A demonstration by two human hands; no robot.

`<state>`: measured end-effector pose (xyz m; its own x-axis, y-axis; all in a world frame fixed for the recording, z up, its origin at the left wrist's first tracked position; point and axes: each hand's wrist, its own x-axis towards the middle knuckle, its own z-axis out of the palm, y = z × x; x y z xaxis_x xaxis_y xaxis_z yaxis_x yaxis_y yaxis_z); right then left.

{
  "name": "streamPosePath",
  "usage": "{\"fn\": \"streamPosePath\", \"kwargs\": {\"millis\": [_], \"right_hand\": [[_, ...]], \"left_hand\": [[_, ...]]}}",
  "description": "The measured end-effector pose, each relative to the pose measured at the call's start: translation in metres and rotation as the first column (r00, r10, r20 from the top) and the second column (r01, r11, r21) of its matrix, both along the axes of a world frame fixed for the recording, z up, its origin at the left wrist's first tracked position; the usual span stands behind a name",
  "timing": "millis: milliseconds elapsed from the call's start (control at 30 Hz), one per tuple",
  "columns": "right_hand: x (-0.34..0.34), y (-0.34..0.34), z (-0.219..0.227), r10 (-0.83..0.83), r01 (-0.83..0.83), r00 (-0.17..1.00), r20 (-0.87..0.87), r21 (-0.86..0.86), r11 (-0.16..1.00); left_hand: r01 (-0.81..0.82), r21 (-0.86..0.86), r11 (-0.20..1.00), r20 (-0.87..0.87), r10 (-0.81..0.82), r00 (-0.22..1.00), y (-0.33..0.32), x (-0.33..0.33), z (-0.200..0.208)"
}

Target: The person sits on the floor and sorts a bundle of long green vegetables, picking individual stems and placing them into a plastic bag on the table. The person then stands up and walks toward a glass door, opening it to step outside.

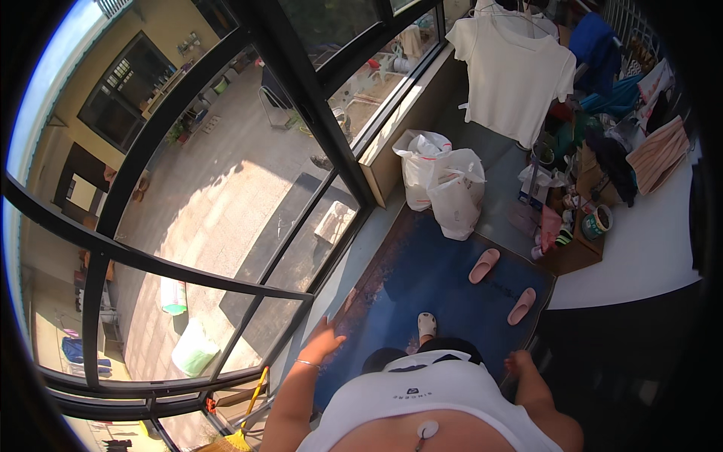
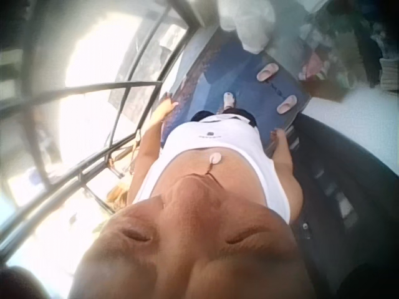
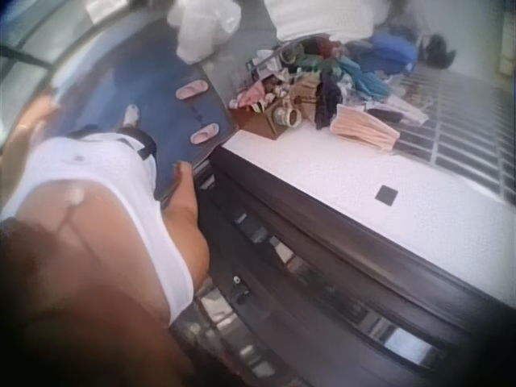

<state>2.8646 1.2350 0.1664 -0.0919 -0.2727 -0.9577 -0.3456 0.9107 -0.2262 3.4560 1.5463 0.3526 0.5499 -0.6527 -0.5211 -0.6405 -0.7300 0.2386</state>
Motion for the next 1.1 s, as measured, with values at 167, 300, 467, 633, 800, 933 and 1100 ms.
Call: {"fn": "streamPosePath", "kwargs": {"millis": [167,300,467,633,800,933,1100], "right_hand": [[0.159,-0.101,0.052,0.14,-0.063,0.974,0.177,-0.38,0.923],[0.232,-0.138,0.083,0.167,-0.08,0.972,0.163,-0.438,0.895],[0.236,-0.102,0.057,-0.086,0.101,0.995,0.056,-0.385,0.917],[0.236,-0.032,0.054,-0.106,0.111,0.989,-0.1,0.051,0.992],[0.228,-0.041,0.009,-0.151,0.154,0.979,-0.137,0.008,0.988],[0.317,-0.133,0.061,-0.084,0.09,0.985,-0.152,0.038,0.995],[0.41,-0.295,0.072,0.038,-0.035,0.999,0.004,-0.326,0.945]], "left_hand": [[0.071,-0.058,0.996,0.259,-0.054,0.964,-0.104,0.11,0.048],[0.151,-0.113,0.982,0.475,-0.08,0.876,-0.214,0.209,0.068],[0.33,-0.257,0.908,0.641,-0.096,0.762,-0.338,0.328,0.092],[0.479,-0.346,0.807,0.736,-0.083,0.672,-0.426,0.407,0.11],[0.538,-0.141,0.831,0.779,-0.243,0.578,-0.462,0.449,0.104],[0.617,-0.118,0.778,0.898,-0.181,0.4,-0.467,0.461,0.095],[0.418,0.064,0.906,0.817,-0.288,0.5,-0.47,0.464,0.092]]}}
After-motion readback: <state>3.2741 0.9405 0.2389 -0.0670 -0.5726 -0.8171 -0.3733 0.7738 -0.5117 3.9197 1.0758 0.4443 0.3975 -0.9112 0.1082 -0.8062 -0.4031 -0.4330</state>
